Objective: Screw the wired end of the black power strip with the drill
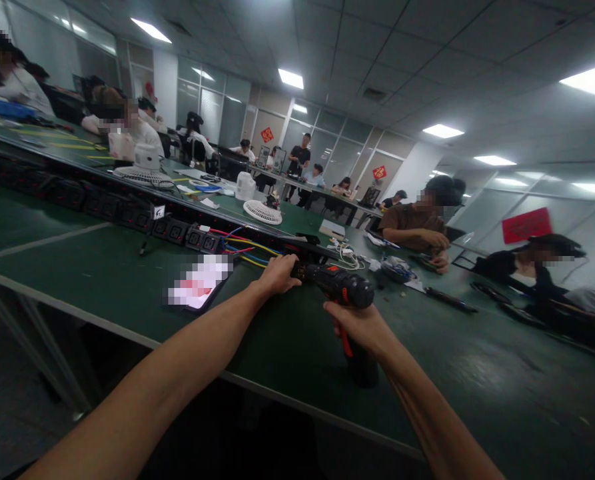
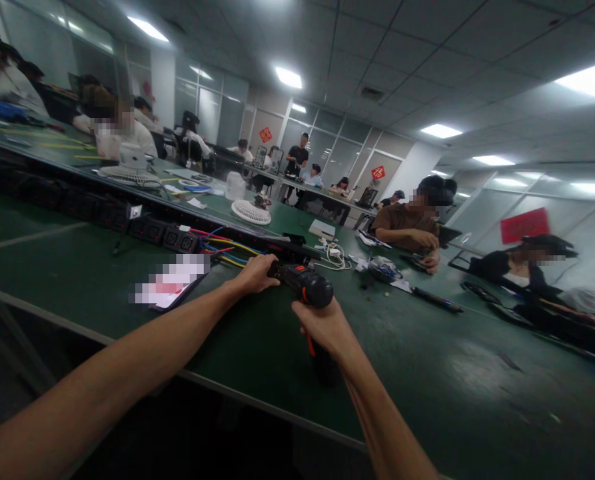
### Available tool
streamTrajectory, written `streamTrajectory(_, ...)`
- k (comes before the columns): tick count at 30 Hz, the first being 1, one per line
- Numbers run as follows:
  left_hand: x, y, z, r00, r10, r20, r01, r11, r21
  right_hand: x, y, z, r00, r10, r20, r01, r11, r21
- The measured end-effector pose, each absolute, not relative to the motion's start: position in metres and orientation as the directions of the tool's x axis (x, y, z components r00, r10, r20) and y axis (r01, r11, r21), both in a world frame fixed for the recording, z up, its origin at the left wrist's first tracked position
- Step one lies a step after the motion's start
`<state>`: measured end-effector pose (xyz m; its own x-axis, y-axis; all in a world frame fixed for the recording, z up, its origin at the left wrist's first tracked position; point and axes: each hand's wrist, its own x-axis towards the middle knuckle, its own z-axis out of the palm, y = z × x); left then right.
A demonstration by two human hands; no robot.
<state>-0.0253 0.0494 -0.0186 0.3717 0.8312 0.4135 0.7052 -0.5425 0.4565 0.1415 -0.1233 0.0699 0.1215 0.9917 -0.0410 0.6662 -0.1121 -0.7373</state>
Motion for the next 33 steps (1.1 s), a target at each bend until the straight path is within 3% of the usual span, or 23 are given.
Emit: streamTrajectory(33, -0.0280, 0.0490, -0.0172, 0.389, 0.819, 0.423, 0.706, -0.559, 0.435, 0.1374, -0.1225, 0.0721, 0.104, 0.994, -0.034, 0.672, -0.095, -0.734)
